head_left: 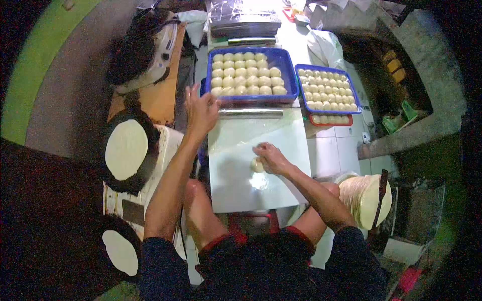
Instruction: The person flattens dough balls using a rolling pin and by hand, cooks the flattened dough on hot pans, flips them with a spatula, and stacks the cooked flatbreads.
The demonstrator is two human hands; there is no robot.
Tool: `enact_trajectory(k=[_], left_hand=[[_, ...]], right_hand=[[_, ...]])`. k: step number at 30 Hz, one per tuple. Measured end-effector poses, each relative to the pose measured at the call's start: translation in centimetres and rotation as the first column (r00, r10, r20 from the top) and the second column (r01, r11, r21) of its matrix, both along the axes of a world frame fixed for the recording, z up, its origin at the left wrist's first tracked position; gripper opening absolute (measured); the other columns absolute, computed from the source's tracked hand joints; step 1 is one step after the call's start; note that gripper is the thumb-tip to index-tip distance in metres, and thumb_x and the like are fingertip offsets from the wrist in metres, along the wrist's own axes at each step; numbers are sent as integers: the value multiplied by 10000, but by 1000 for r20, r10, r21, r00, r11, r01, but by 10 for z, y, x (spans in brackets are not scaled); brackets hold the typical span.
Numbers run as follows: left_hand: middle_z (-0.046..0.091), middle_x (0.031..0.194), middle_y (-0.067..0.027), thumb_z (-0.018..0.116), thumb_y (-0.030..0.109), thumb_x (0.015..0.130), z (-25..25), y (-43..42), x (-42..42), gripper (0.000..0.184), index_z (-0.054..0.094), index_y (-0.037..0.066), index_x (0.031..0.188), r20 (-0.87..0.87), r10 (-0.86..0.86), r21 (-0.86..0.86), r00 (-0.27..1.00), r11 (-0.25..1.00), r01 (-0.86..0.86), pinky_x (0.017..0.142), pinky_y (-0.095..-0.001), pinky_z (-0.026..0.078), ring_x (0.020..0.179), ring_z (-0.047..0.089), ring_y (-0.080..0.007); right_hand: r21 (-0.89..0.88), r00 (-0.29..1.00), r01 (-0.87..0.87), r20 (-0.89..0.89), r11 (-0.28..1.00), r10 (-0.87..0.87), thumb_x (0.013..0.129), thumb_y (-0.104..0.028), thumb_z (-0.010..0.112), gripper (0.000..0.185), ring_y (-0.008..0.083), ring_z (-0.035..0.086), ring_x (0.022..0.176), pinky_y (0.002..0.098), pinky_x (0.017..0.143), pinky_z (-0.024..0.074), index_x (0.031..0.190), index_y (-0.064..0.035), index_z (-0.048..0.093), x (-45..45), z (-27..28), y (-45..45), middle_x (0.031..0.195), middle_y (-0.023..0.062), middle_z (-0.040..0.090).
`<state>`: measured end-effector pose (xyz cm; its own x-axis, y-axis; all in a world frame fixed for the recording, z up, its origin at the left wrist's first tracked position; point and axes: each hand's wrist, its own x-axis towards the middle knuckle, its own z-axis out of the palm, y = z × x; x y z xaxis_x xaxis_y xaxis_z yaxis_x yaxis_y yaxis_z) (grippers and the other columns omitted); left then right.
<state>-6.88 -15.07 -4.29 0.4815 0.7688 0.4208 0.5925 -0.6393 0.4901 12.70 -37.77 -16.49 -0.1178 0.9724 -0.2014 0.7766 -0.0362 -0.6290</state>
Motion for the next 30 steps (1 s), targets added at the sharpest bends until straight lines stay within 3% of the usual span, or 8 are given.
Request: enact_trajectory(k=[4,11,18,21,22,24,27,30], left_hand=[[372,1497,-314,755,254,827,47,-49,-1,186,718,82,887,67,-78,113,995,991,70,1177,-571,199,1398,304,-519],[372,1511,-285,778,223,817,43,-96,-18,180,701,75,885,98,-132,57,986,990,127,1179,-592,181,1408,284,-536],[357,1516,-273,745,197,847,43,-145,-39,163,676,60,903,30,-202,-62,979,977,203,1183,-555,196,1432,273,-492],[402,1482,-286,736,136,838,25,-164,-40,117,667,50,877,125,-212,-155,969,961,230,1180,-551,209,1425,290,-485],[417,1467,-294,736,117,827,6,-174,-45,114,661,49,880,168,-188,-216,968,951,222,1172,-555,226,1406,322,-489],[457,1424,-294,738,82,800,-13,-196,-59,129,645,50,883,138,-196,-223,971,949,223,1146,-556,271,1369,380,-488],[530,1326,-260,743,43,749,-50,-241,-80,187,616,60,886,66,-255,-257,965,930,264,1080,-546,356,1293,465,-461],[583,1184,-190,724,36,714,-185,-261,-98,251,606,79,932,231,-200,-608,952,734,302,965,-527,437,1139,559,-398]], right_hand=[[116,932,113,331,987,-146,979,-618,406,878,390,180,1505,577,1210,117,1559,3,185,-72,10,-5,1598,291,193],[261,902,50,403,964,-156,913,-705,451,984,354,164,1517,608,1201,107,1566,-18,190,-71,10,3,1630,251,135],[267,929,0,356,964,-99,1013,-506,417,772,367,183,1507,486,1227,176,1510,67,273,-76,9,-65,1601,258,220],[69,991,-84,113,994,76,1031,-455,398,714,383,228,1489,438,1229,197,1497,77,294,-41,11,-55,1580,265,269],[82,989,69,-133,994,-57,1034,-402,405,634,394,290,1460,418,1231,194,1449,76,384,-21,13,-61,1543,274,337],[152,982,167,63,974,-178,983,-253,481,416,384,485,1278,442,1070,372,1299,1,572,49,13,-71,1357,222,539],[484,822,539,-120,690,-557,940,-172,558,312,359,665,804,456,720,523,1209,-42,650,161,-3,-60,785,179,663],[466,910,367,0,805,-414,925,-133,606,426,368,667,1002,425,882,530,1335,-28,563,148,46,0,1171,211,667]])
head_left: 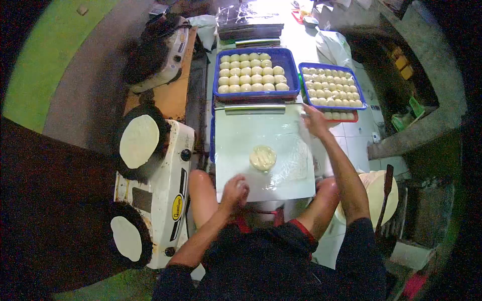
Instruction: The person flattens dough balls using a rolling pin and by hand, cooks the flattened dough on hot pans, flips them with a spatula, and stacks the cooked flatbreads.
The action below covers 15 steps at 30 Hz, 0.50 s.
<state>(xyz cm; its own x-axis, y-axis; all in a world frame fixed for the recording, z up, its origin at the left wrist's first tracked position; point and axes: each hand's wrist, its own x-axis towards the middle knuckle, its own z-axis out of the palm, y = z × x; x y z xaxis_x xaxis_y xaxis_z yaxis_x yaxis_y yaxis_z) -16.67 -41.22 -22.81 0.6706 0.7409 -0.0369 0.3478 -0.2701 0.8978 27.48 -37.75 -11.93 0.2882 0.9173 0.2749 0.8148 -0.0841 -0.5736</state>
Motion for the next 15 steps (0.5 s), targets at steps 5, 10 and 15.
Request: enact_trajectory(k=[5,10,15], left_hand=[[593,1041,-121,610,98,805,38,-42,25,274,604,80,1079,-447,-18,531,894,799,281,867,-472,469,1002,591,-321],[617,1016,-129,553,116,839,38,-50,34,295,613,60,1122,-543,-74,448,836,817,363,860,-454,473,998,604,-318],[621,1003,-164,581,103,810,25,-51,44,262,626,43,1061,-637,-145,312,757,849,426,829,-466,482,973,611,-328]], right_hand=[[-130,838,-97,524,987,151,829,-241,742,748,419,510,1259,519,1094,370,1494,-261,399,-122,-47,113,1373,237,512],[-268,935,-175,256,947,245,859,-278,716,671,362,542,1147,528,950,408,1461,-250,420,-170,-27,83,1216,190,567],[-140,907,-168,366,976,209,869,-275,663,652,313,557,1122,575,1017,367,1476,-328,431,-237,-37,-57,1196,127,596]])
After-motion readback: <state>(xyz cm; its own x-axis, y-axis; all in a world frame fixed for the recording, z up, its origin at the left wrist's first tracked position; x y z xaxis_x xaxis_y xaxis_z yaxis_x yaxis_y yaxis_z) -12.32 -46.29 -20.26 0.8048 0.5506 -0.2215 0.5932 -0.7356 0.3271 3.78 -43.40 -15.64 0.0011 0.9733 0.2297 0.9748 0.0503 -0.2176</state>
